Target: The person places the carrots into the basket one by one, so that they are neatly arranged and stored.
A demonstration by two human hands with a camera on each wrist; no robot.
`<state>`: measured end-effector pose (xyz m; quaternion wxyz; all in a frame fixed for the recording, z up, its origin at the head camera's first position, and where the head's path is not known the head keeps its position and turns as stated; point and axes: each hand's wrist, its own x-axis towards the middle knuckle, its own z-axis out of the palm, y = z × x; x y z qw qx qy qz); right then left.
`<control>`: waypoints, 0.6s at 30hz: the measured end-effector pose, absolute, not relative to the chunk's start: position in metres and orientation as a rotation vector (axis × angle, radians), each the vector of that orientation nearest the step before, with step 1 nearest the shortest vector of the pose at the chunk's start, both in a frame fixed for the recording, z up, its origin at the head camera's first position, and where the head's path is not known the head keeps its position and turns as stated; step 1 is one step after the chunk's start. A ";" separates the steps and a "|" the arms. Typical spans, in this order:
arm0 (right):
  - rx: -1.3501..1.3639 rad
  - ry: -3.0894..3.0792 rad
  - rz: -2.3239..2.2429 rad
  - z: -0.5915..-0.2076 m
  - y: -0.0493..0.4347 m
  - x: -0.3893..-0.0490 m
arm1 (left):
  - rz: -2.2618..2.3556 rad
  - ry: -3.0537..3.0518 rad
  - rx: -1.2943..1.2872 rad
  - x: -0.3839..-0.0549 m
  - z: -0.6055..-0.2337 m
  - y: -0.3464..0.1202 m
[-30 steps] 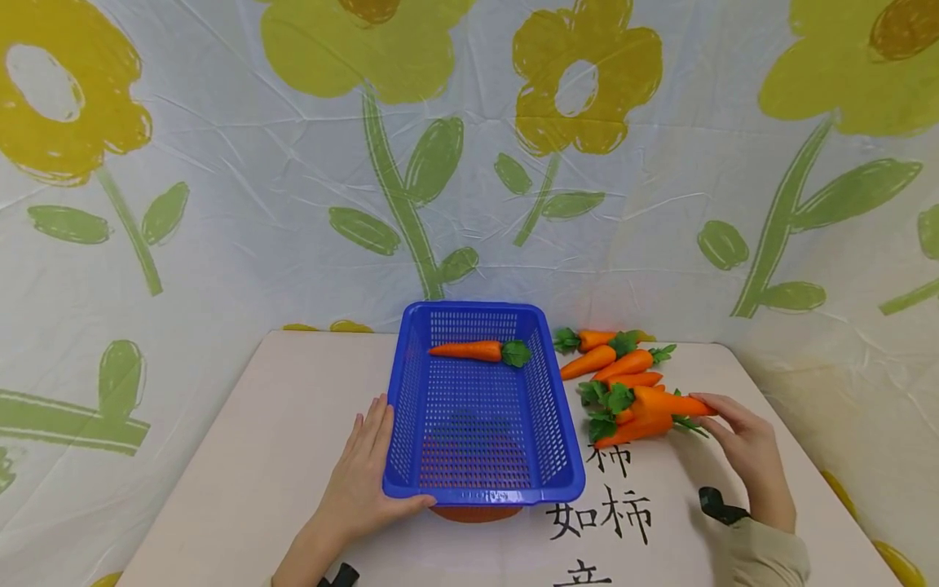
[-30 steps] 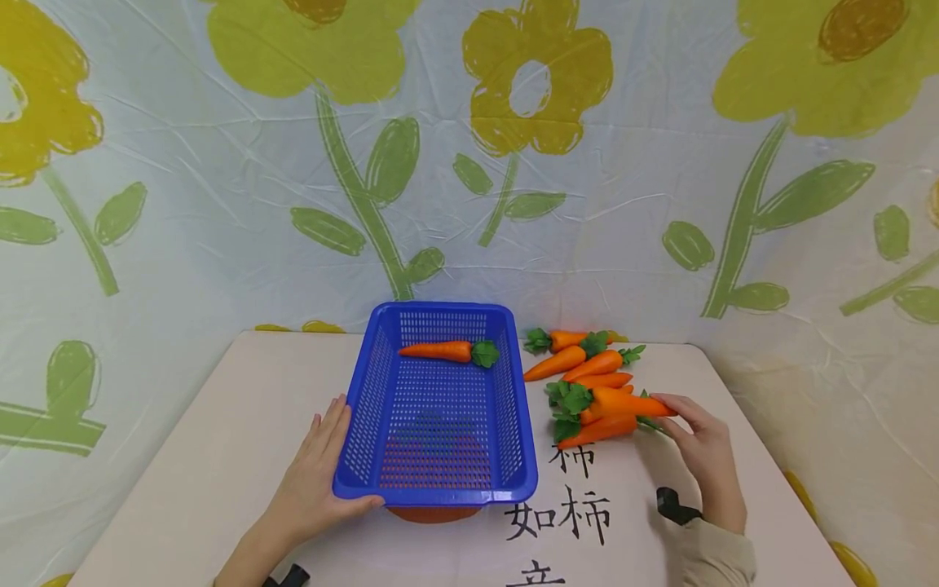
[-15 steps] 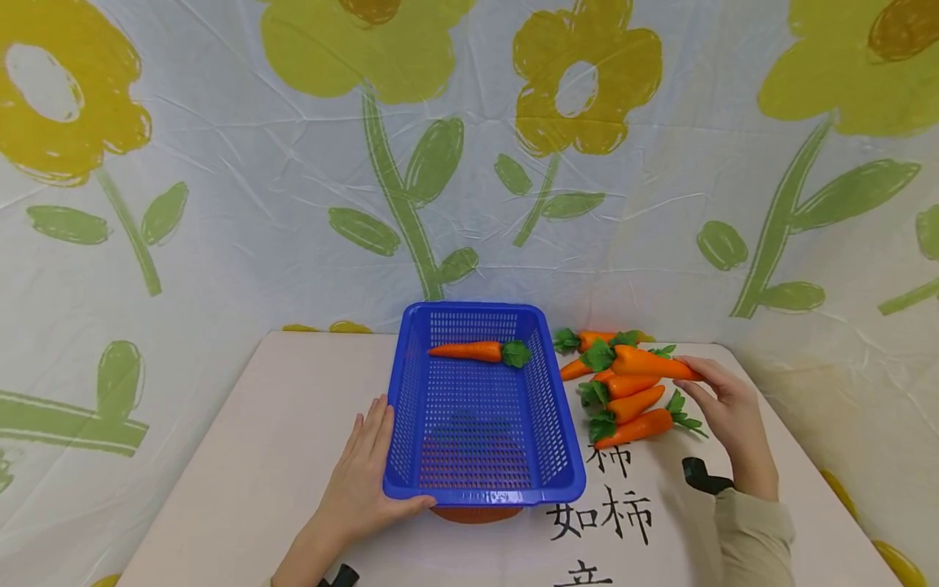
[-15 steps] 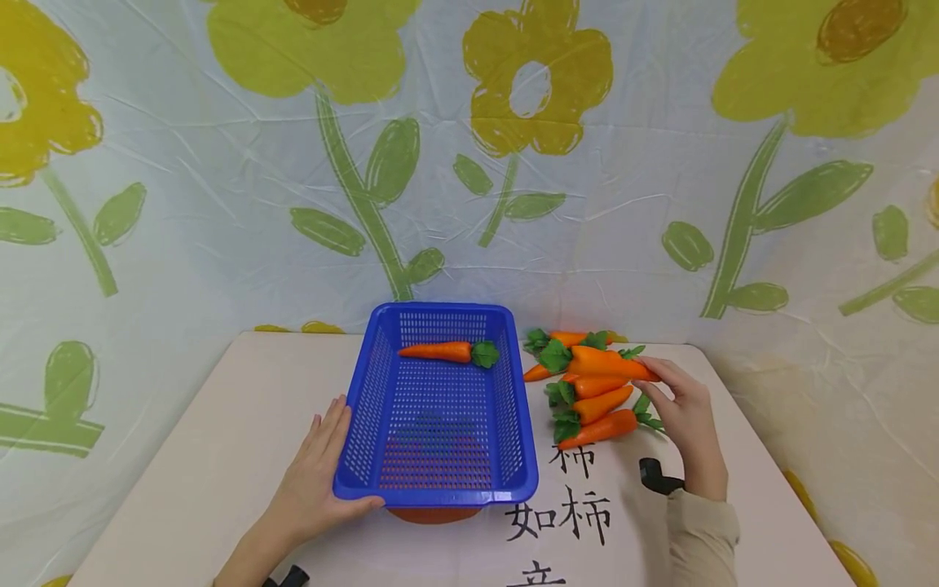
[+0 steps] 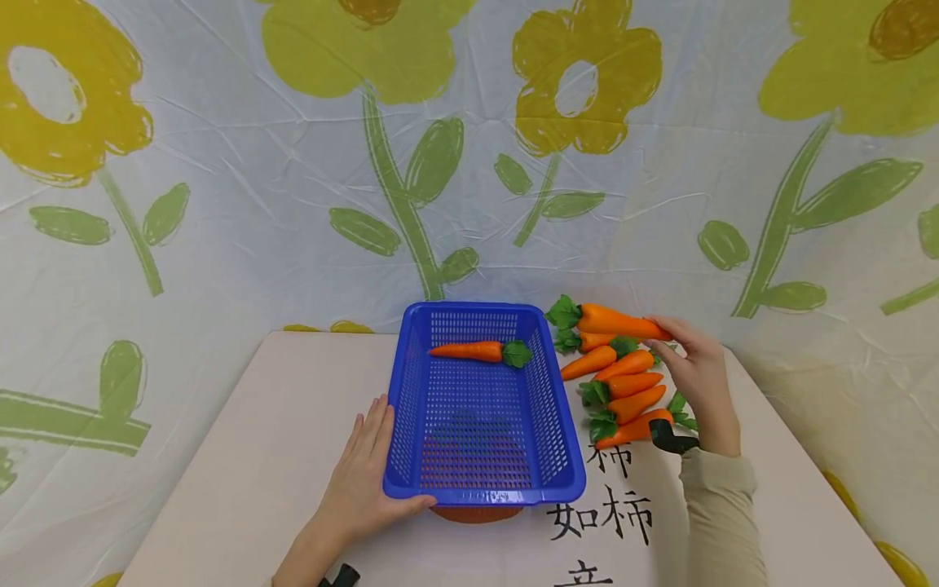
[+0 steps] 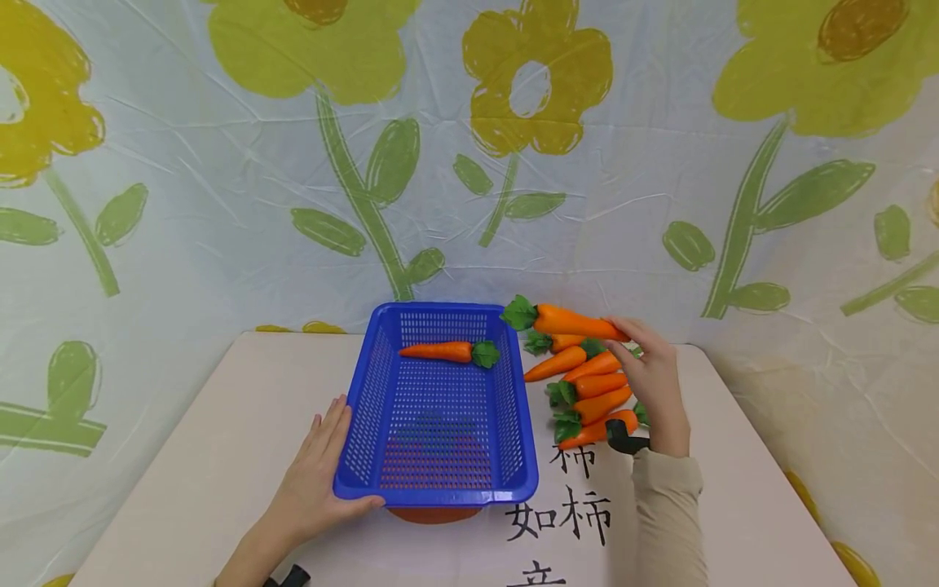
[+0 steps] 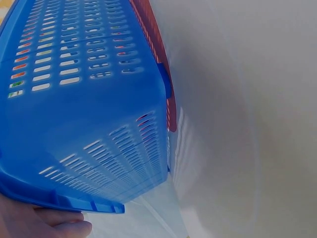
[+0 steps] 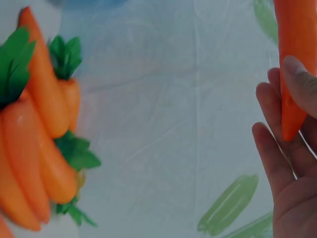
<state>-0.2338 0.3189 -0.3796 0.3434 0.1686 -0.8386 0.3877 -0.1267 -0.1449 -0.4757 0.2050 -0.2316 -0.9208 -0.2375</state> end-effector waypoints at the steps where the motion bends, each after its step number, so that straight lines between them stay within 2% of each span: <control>1: 0.430 -2.188 1.016 -0.376 0.314 -0.236 | -0.663 -2.569 -0.645 -0.127 -0.476 -0.145; 10: 0.467 -2.177 1.122 -0.346 0.262 -0.260 | -0.673 -2.579 -0.637 -0.126 -0.477 -0.145; 18: 0.435 -2.244 1.195 -0.339 0.213 -0.281 | -0.689 -2.552 -0.651 -0.125 -0.475 -0.144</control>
